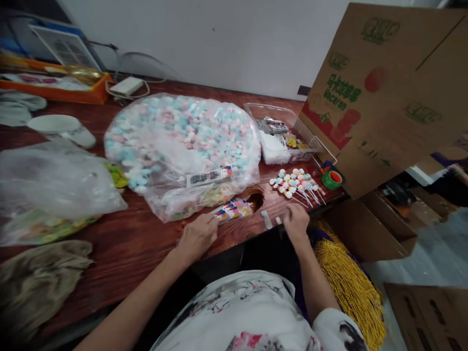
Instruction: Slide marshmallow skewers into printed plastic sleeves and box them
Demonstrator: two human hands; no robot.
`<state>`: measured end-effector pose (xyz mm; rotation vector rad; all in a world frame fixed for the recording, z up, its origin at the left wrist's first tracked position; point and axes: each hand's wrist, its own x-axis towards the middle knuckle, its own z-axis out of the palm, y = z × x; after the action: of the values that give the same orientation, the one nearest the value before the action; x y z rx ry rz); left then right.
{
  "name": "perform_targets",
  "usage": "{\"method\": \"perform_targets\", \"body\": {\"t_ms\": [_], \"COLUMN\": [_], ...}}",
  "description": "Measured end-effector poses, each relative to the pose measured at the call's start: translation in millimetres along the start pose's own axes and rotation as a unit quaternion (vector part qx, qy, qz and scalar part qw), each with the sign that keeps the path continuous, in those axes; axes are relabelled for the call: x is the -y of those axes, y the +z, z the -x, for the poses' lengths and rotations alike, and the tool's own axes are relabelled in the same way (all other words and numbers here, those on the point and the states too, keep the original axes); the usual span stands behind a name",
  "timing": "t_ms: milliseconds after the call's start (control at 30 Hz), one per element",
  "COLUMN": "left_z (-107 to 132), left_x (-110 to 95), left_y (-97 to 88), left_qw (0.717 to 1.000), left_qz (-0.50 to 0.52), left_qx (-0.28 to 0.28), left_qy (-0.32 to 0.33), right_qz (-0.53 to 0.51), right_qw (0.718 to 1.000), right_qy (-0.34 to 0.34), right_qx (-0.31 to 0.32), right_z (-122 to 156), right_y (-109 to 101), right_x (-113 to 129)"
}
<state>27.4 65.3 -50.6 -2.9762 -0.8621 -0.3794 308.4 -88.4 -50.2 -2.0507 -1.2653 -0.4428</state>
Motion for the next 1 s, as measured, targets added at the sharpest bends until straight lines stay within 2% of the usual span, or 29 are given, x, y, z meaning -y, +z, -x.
{"method": "perform_targets", "body": {"t_ms": [100,200,300,400,500,633,767,867,933,1000], "left_z": [1.5,-0.9,-6.8,-13.1,-17.0,-16.7,-12.3,-8.6,-7.6,-8.3], "left_x": [-0.5,-13.2,-28.7,-37.6,-36.5,-31.2,-33.2,-36.4,-37.6,-38.1], "left_y": [2.2,1.8,-3.1,-9.9,-11.8,-9.9,-14.0,-17.4,-18.0,-16.9], "left_qw": [0.999,0.998,0.998,0.998,0.997,0.995,0.994,0.994,0.994,0.993], "left_qz": [0.015,0.014,0.01,0.009,0.005,0.002,0.005,0.009,0.012,0.015], "left_qx": [-0.049,-0.062,-0.041,0.005,0.041,0.069,0.069,0.061,0.054,0.047], "left_qy": [-0.016,-0.028,-0.05,-0.061,-0.068,-0.078,-0.081,-0.086,-0.094,-0.105], "right_qz": [0.053,0.104,0.151,0.182,0.194,0.187,0.129,0.001,-0.121,-0.199], "right_qw": [0.995,0.988,0.98,0.968,0.955,0.954,0.974,0.99,0.982,0.965], "right_qy": [0.066,0.096,0.124,0.165,0.196,0.198,0.169,0.14,0.135,0.147], "right_qx": [-0.055,-0.065,-0.031,0.04,0.109,0.123,0.077,-0.001,-0.062,-0.092], "right_z": [-22.8,-47.6,-68.6,-80.1,-81.6,-77.7,-82.1,-93.3,-102.0,-109.6], "right_y": [-15.9,-28.4,-35.4,-35.3,-30.3,-28.5,-32.0,-24.9,-14.4,-2.6], "right_x": [-36.0,-50.7,-54.0,-59.2,-69.5,-81.5,-85.9,-86.9,-86.2,-84.8]}}
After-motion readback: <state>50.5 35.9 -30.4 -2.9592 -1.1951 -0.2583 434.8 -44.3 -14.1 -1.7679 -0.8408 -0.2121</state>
